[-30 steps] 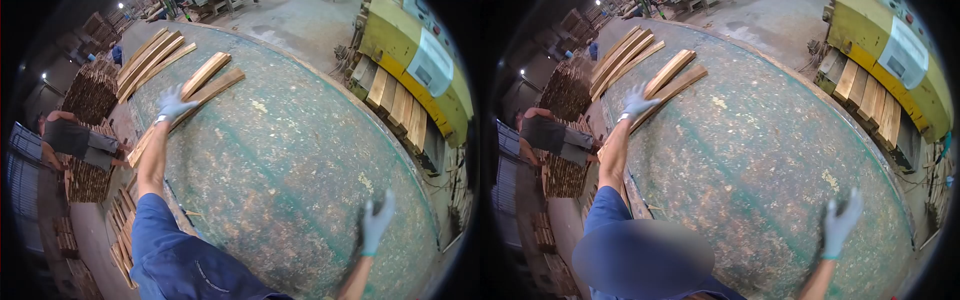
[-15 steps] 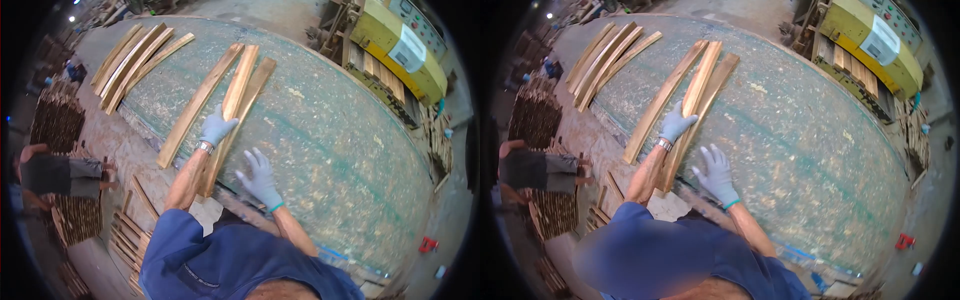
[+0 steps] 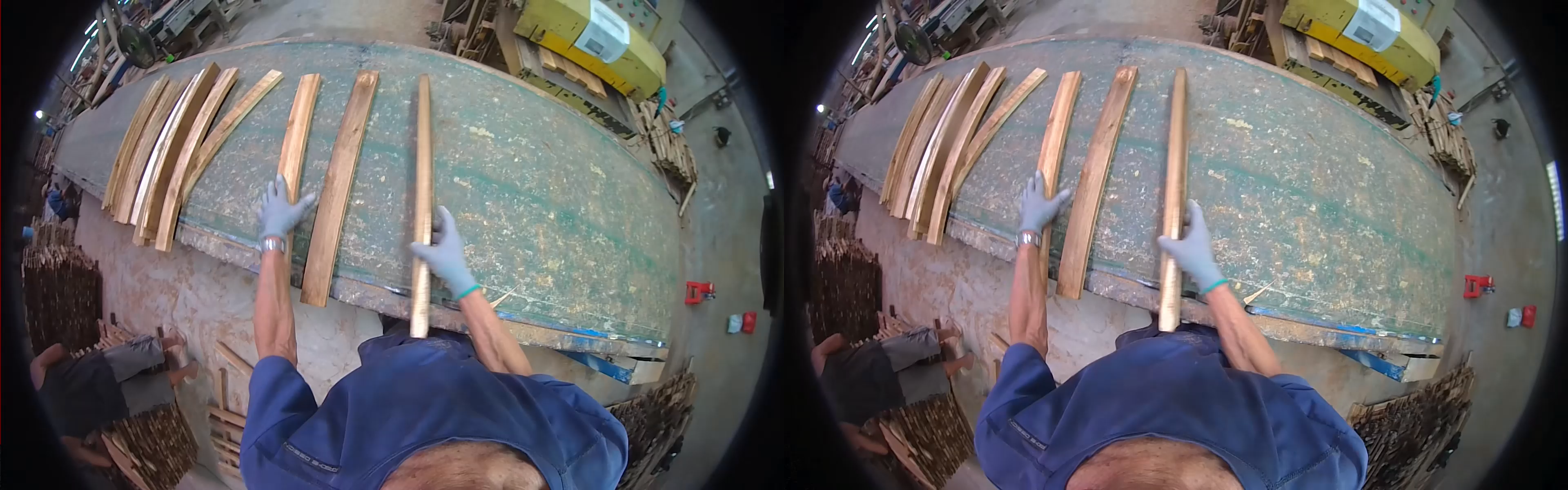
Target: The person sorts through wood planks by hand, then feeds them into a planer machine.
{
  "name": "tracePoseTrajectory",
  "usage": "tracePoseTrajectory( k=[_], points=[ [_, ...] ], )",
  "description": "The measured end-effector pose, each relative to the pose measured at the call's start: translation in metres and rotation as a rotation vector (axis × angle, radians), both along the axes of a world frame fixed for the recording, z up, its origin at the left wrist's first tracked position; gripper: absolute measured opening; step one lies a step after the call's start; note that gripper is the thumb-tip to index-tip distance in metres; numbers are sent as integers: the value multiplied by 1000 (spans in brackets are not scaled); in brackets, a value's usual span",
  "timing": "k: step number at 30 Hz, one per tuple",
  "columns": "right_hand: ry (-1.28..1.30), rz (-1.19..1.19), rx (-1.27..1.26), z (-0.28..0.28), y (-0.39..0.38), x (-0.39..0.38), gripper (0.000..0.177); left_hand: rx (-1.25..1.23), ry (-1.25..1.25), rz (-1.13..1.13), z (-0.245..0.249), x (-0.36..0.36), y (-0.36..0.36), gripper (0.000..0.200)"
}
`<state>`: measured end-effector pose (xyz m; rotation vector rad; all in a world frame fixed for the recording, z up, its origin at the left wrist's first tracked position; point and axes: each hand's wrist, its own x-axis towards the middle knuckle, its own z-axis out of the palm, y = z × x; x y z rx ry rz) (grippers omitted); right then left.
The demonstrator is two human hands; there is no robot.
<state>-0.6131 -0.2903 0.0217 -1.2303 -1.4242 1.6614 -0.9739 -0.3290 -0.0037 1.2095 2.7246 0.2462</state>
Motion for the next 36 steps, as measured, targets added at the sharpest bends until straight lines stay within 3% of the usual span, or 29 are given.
tracePoseTrajectory(
  k=[1, 3, 6, 9, 10, 14, 16, 17, 18, 19, 20, 21, 22, 25, 27, 29, 30, 31, 33, 36],
  points=[
    [254, 16, 126, -19, 14, 9, 88, -47, 1, 0, -4, 7, 0, 101],
    [154, 46, 124, -38, 31, 39, 85, 138, 13, -19, -32, 2, 7, 83],
    [-274, -203, 328, -44, 34, 32, 77, 278, -100, -56, -50, 5, 19, 69],
    [-633, -67, 832, -58, 20, 9, 69, 291, -82, -119, -43, 65, 41, 63],
    [-671, -88, 737, -50, 14, -1, 61, 275, -92, -114, -39, 91, 49, 62],
    [-740, -118, 845, -61, 28, 0, 53, 283, 25, -177, -38, 186, 93, 60],
    [-752, -114, 870, -58, 49, 25, 48, 326, -132, -289, -48, 199, 121, 61],
    [-762, -104, 1007, -70, 63, 42, 43, 279, -544, -262, -16, 203, 128, 59],
    [-781, -130, 1032, -72, 68, 55, 42, 405, -543, -342, -48, 211, 137, 67],
    [-787, -133, 1002, -80, 78, 69, 41, 304, -275, -545, -39, 210, 136, 73],
    [-893, -147, 1023, -77, 79, 81, 41, 156, -258, -638, -18, 208, 137, 79],
    [-909, -135, 823, -57, 77, 89, 43, 154, -493, -672, -10, 201, 136, 78],
    [-921, -147, 806, -49, 73, 98, 44, 167, -735, -716, -1, 192, 137, 77],
    [-931, -270, 702, -48, 72, 116, 45, 459, -569, -734, 35, 123, 114, 72],
    [-924, -308, 684, -55, 74, 113, 47, 509, -48, -454, 56, 34, 85, 63],
    [-952, -340, 658, -66, 74, 113, 49, 640, 270, -127, 61, -80, 53, 55],
    [-982, -356, 649, -65, 74, 114, 50, 457, 220, -10, 87, -129, 28, 60],
    [-1016, -373, 639, -67, 73, 109, 51, 502, 427, 84, 48, -201, 15, 75],
    [-1125, -487, 671, -41, 58, 83, 51, 443, 477, 104, 19, -298, -11, 96],
    [-1073, -515, 830, -28, 55, 41, 50, 163, 160, 61, 22, -348, -38, 112]
  ],
)
